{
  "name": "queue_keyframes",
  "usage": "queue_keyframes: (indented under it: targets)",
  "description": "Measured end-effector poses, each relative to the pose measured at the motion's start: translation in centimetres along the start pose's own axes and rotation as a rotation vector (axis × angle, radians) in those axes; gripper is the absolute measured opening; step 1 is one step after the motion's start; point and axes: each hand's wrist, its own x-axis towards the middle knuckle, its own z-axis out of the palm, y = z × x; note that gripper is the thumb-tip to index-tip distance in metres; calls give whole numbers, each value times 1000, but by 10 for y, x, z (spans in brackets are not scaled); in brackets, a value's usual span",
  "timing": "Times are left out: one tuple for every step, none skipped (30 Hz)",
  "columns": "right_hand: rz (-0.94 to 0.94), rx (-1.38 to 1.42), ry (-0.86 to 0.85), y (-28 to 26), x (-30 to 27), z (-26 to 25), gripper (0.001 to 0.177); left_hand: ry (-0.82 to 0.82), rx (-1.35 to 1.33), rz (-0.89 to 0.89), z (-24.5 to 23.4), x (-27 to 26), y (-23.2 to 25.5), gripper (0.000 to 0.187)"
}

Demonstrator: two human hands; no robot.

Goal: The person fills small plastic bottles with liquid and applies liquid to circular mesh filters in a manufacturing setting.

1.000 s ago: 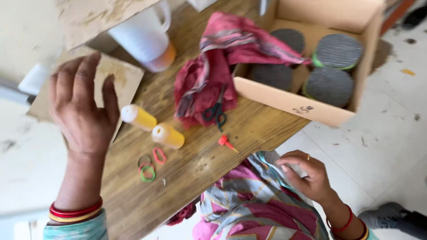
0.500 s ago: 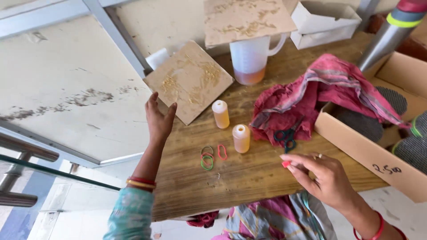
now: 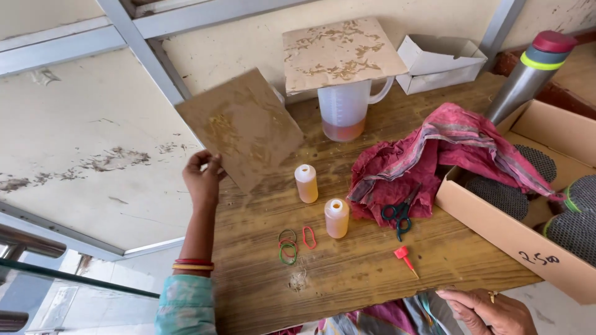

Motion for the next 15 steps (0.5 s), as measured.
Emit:
queue_keyframes:
  targets:
    - [-26,23,-4,-2,-4,-2,25,24,73,115,0,-10,23,10]
    - [-10,25,-8,-5,-3,-3,25,15,81,104,0,-20,43,10]
    - [-22,55,-20,-8,-2,-3,26,58,230,405,0,-29,64,9]
    - [-27,85,-35,-13,-4,-5,27,88,378,703,1,-39,83,10]
    - [-5,86,-41,-20,7,-6,27,70,385,689,12,-47,109,10]
    - [-30,93,-60,-31,11,-10,29,95,553,932,18,-63,131,10]
    - [-56,101,-79,-40,15,-13,32,97,718,1178,25,-76,153,12]
    - [-30,104,-97,-44,12,-12,32,75,725,1155,40,-72,154,12]
    - [-37,120,-109,-50,10,-12,33,77,828,1287,54,-68,156,12]
    - [-67,129,-109,-50,16,-11,34,104,918,1436,71,-60,162,12]
    - [-65,125,-115,-53,18,-12,34,104,916,1430,88,-52,152,12]
    - [-85,137,-130,-56,22,-12,34,126,1076,1597,108,-42,142,15]
    - [-105,148,-146,-58,26,-12,34,156,1236,1765,128,-32,133,20]
    - [-99,139,-146,-63,28,-12,34,154,1225,1763,146,-28,130,20]
    - [-136,143,-156,-67,31,-12,34,51,1194,1796,166,-24,125,21]
